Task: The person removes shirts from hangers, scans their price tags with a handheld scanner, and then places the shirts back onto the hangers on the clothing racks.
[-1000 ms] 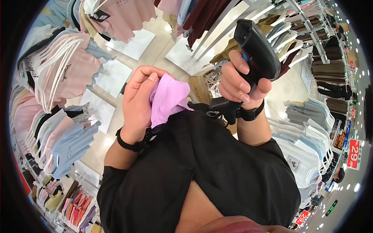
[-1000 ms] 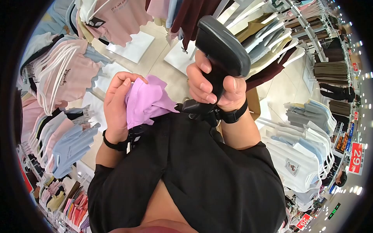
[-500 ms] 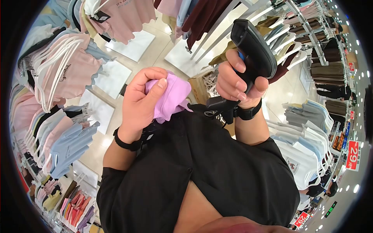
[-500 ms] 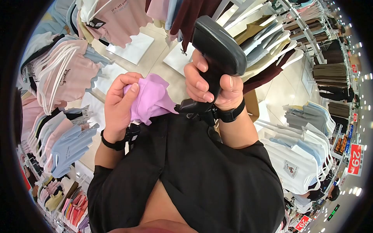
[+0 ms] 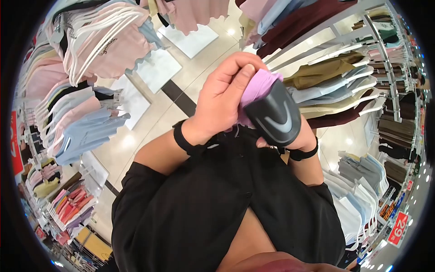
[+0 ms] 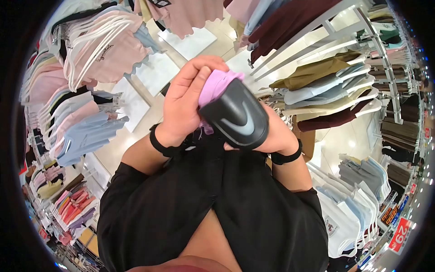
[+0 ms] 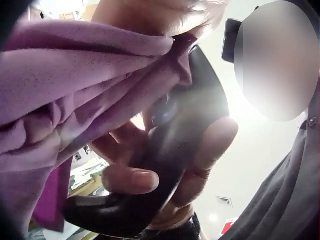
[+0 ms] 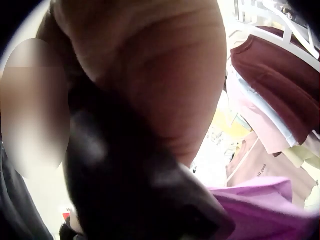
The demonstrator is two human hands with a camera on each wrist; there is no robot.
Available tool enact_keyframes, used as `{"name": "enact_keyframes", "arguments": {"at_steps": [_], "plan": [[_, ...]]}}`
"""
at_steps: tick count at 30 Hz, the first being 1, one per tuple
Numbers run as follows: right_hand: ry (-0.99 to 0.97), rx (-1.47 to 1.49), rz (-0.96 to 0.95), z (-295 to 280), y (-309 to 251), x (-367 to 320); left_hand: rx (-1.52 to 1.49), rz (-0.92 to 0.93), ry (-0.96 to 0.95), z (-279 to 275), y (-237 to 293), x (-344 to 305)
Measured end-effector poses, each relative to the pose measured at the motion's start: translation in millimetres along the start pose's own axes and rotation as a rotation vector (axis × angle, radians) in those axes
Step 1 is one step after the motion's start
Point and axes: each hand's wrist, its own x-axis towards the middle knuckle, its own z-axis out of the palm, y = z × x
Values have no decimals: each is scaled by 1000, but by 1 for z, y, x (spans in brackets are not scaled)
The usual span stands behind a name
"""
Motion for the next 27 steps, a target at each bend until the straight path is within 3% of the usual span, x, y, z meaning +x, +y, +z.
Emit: {"name": "enact_keyframes", "arguments": {"at_steps": [2,4,5,6,8,10,12,14,16,19,21,22,23,25,27], "plan": [[107,63,41,-4,10,-4,112,-12,-47,-21,-10,0],[250,21,-98,-15,18,-5,213,-55,-3,-42,-12,0],[292,-10,-161,-19,23,-6,436,-42,-3,-68,-26,-1],[430,392,-164,-8,12,2,346,-190,-18,-91,-38,-8],[406,444,-194,-21,15,0,159,-486,-45,-123,-67,-27],[391,467,-187,-26,19,2,11,-781,-223,-132,-95,-56],[430,484,-173,-21,12,7,-40,-730,-473,-124,-108,-77],[476,481,-200,-22,6,12,-50,-804,-525,-117,-114,-88],[468,501,-181,-30,-1,11,62,-635,-451,-99,-105,-91],[420,607,-223,-35,-9,18,451,-659,-511,-94,-105,-79],[388,658,-264,-35,-14,24,423,-688,-386,-103,-116,-78],[409,516,-233,-38,-13,24,413,-701,-325,-108,-123,-78],[430,376,-203,-43,-10,22,13,-654,-175,-110,-129,-81],[506,161,-81,-36,-14,20,-112,-644,-5,-107,-107,-68],[415,-17,88,-32,-8,16,-210,-614,129,-101,-75,-50]]}}
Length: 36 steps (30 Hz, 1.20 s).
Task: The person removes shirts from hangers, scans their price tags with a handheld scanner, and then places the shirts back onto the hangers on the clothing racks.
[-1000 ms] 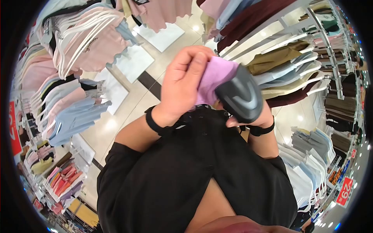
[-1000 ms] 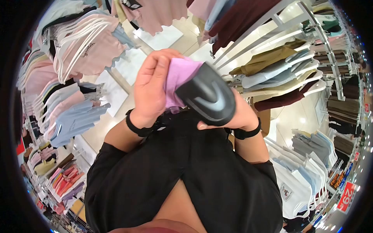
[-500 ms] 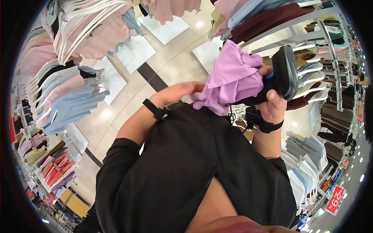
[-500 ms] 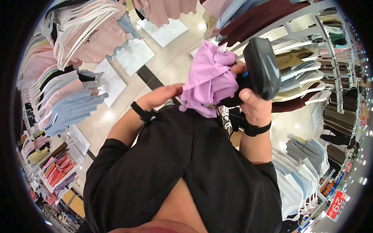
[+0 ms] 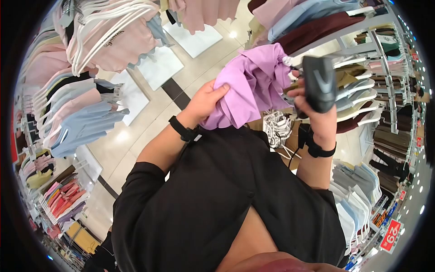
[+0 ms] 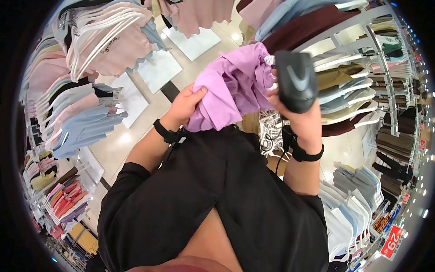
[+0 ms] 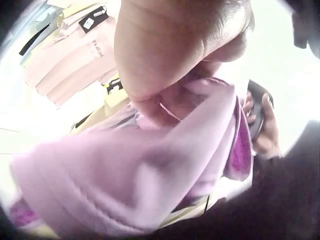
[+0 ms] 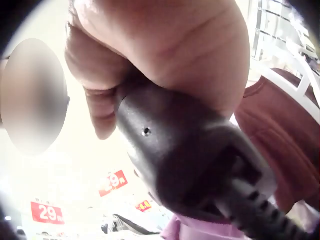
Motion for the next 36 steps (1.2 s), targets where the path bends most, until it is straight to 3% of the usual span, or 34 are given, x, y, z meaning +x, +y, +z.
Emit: {"name": "enact_keyframes", "arguments": {"at_steps": [2,3,5,6,7,9,10,13,15,18,21,23,24,28,32,33,36], "plan": [[-41,-211,167,3,7,-3,3,60,48,10,25,-1],[-45,-263,156,5,17,-5,3,88,70,15,36,-1],[-82,-169,207,13,24,-12,-23,109,38,28,53,0],[-168,-43,181,18,17,-16,-38,101,16,32,58,2],[-226,-119,58,23,6,-21,-53,92,-8,36,59,3],[-379,-2,95,32,10,-22,12,138,-37,47,55,7],[-416,-95,9,38,10,-18,46,161,-53,49,54,8],[-282,126,178,36,9,-15,89,124,-135,45,66,2],[-107,340,63,30,7,-13,55,53,-156,27,76,-3],[-151,544,-156,22,8,-1,98,-25,-236,5,90,-16],[-170,565,-189,35,-3,0,105,-80,-271,-23,72,-15],[-152,533,-180,49,-9,-2,318,-58,-213,-38,67,-9],[-311,647,-167,45,-7,3,424,-46,-184,-44,66,-7],[-320,609,-177,57,-21,4,686,137,29,-63,51,-4],[-308,579,-241,56,-30,5,458,0,-244,-84,5,2],[-298,583,-296,56,-36,5,668,63,-297,-75,5,1],[-256,566,-325,50,-55,4,452,17,-353,-72,-23,15]]}}
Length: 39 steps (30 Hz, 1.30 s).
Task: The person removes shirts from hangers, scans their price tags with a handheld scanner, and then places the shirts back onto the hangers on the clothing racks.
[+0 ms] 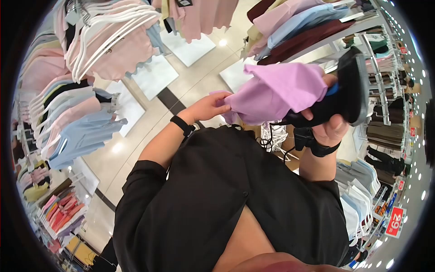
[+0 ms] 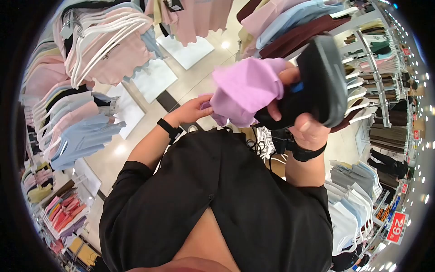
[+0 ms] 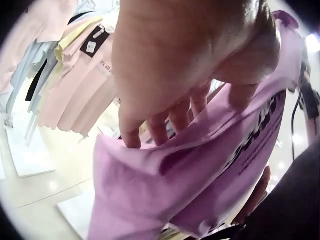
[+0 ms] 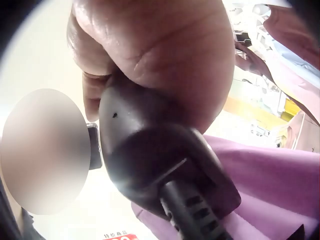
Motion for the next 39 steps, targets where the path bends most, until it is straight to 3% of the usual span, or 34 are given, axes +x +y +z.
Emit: {"name": "enact_keyframes", "arguments": {"at_steps": [3,4,7,9,10,11,13,14,15,18,21,24,28,34,36,39], "plan": [[92,-25,-88,1,-18,-5,315,194,37,3,-6,17],[112,-21,-111,2,-23,-7,555,169,161,7,6,16],[195,-159,-106,3,-44,-10,632,256,347,-15,-5,25],[397,-431,-40,-2,-62,-22,417,185,466,-23,28,6],[545,-702,111,-10,-68,-31,159,112,559,-46,11,6],[579,-698,64,-6,-65,-31,370,126,648,-37,58,-6],[330,-394,-129,-31,-59,-49,245,59,702,-27,93,-23],[299,-115,-208,-28,-49,-51,299,88,634,-24,100,-27],[36,167,-273,-41,-41,-53,357,114,571,-20,107,-30],[-242,388,-379,-53,-30,-43,605,-39,382,11,121,-31],[-248,548,-483,-60,-19,-37,607,-214,373,30,119,-29],[-288,609,-524,-72,-17,-35,739,-133,423,35,120,-35],[-301,640,-535,-86,-19,-36,819,-303,542,43,138,-47],[-278,679,-547,-89,-22,-31,885,-319,659,43,132,-66],[-395,728,-598,-98,-12,-20,867,-316,672,51,131,-67],[-319,756,-607,-96,-10,-22,839,-285,682,59,125,-70]]}}
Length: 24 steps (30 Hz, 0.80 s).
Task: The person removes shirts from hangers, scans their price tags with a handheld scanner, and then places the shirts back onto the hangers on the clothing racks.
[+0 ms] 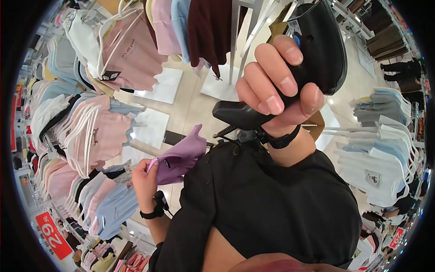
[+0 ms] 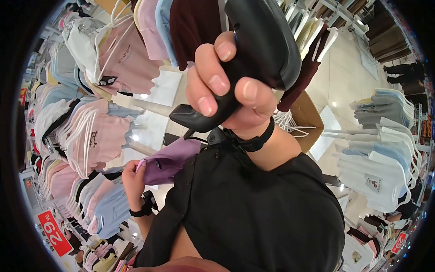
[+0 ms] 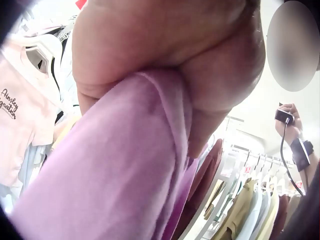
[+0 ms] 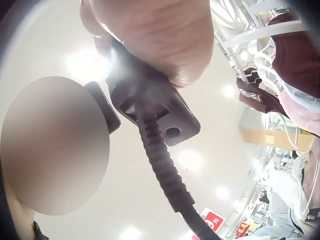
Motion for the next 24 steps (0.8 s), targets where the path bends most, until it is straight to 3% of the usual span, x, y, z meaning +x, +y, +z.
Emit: {"name": "enact_keyframes", "arguments": {"at_steps": [5,16,24], "plan": [[182,-205,78,35,-7,11,-24,9,9,6,9,-7],[122,-283,104,36,-12,10,-20,11,20,13,11,-4],[515,-915,100,73,3,18,39,59,34,12,26,-3]]}}
